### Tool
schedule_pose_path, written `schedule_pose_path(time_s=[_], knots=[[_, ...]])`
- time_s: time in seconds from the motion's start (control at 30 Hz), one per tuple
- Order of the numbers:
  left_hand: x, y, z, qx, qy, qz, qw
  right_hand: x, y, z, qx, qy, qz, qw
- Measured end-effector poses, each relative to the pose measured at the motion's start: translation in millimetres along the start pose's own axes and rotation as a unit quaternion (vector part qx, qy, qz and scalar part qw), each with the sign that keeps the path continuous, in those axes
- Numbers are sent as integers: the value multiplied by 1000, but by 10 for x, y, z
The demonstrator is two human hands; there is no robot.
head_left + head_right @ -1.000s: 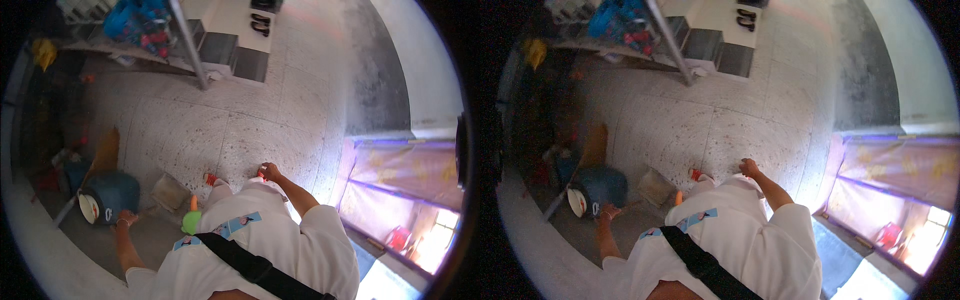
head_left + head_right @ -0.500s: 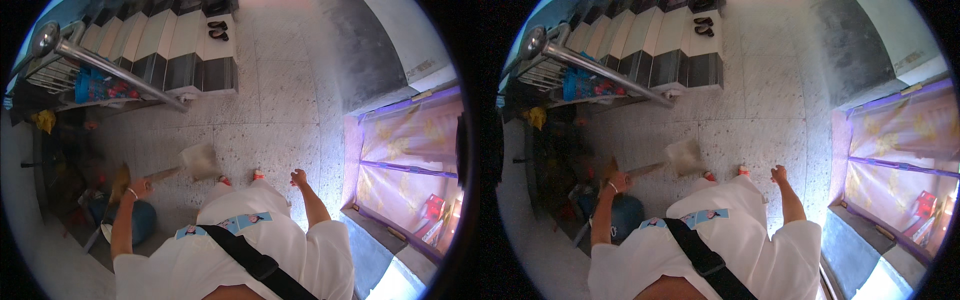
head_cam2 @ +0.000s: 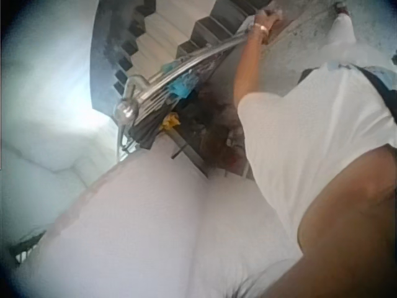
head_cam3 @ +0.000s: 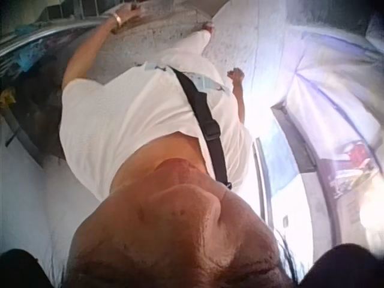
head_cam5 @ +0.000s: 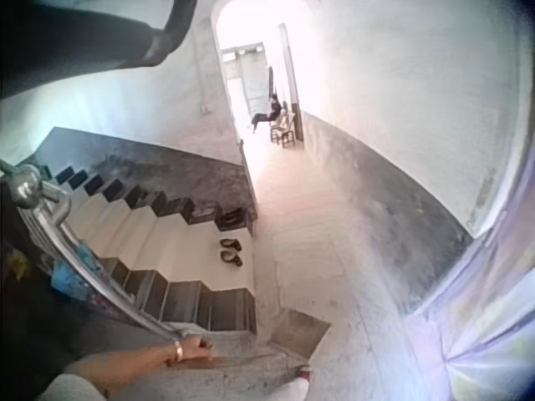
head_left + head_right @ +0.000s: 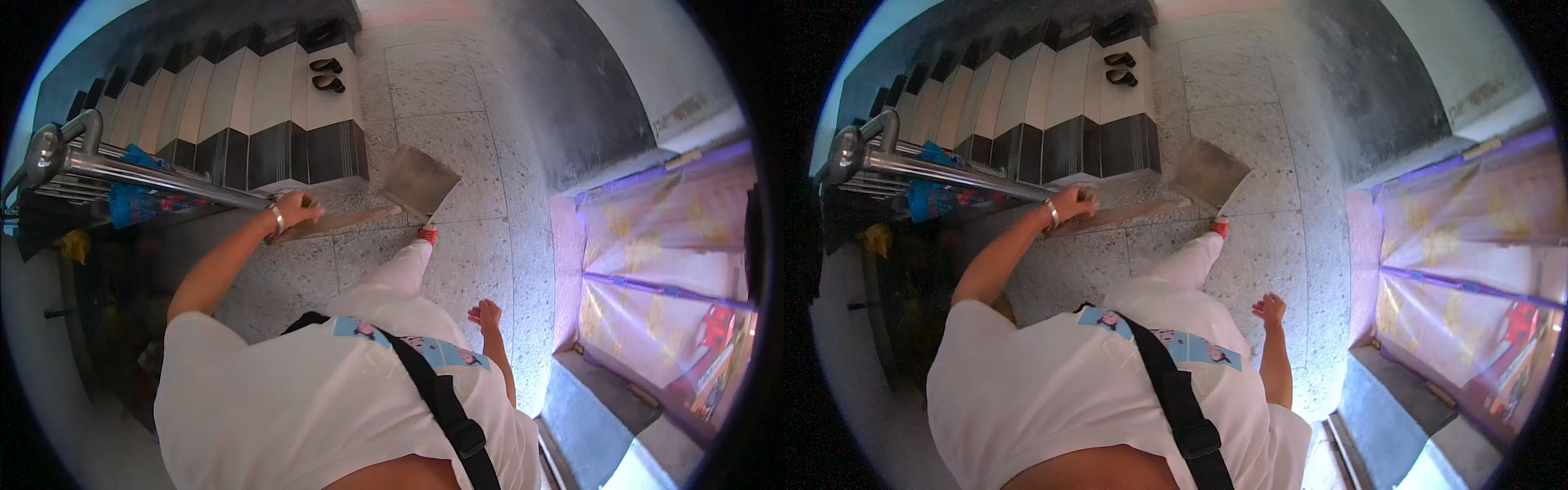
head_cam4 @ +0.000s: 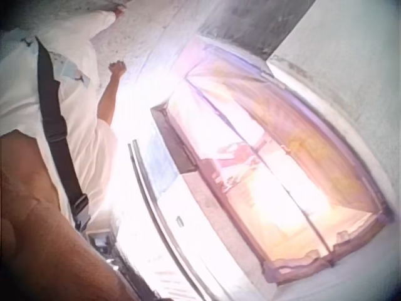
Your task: The person sweeps a tiled floor with a broom, moving debris toward a dustpan. They then use the dustpan to collect the swept material and continue sweeping the area near a staircase.
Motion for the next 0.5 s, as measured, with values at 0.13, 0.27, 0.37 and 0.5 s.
schedule_pose_path(time_s=[0.13, 0.27, 0.37, 0.5], knots=[[-1, 817, -670, -45, -162, 77, 983, 390, -10, 124, -15, -76, -103, 992], [2, 1480, -1133, -80, -308, 124, 940, 382, -1, 702, 55, -217, -177, 959], [187, 1954, -1360, -78, -413, 103, 901, 426, 364, 834, 110, -348, -162, 917], [275, 2739, -1786, -86, -422, 67, 900, 705, 1351, 804, 136, -431, -153, 879]])
Point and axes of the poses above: each hand's wrist, its own y-axis towards the middle knuckle, its own x-axis out of the back of the hand, z = x × y, the point moved 6 cm from there along y, towards the middle knuckle, and after that the axes turned 7 degrees about -x, right-handed, at the moved point
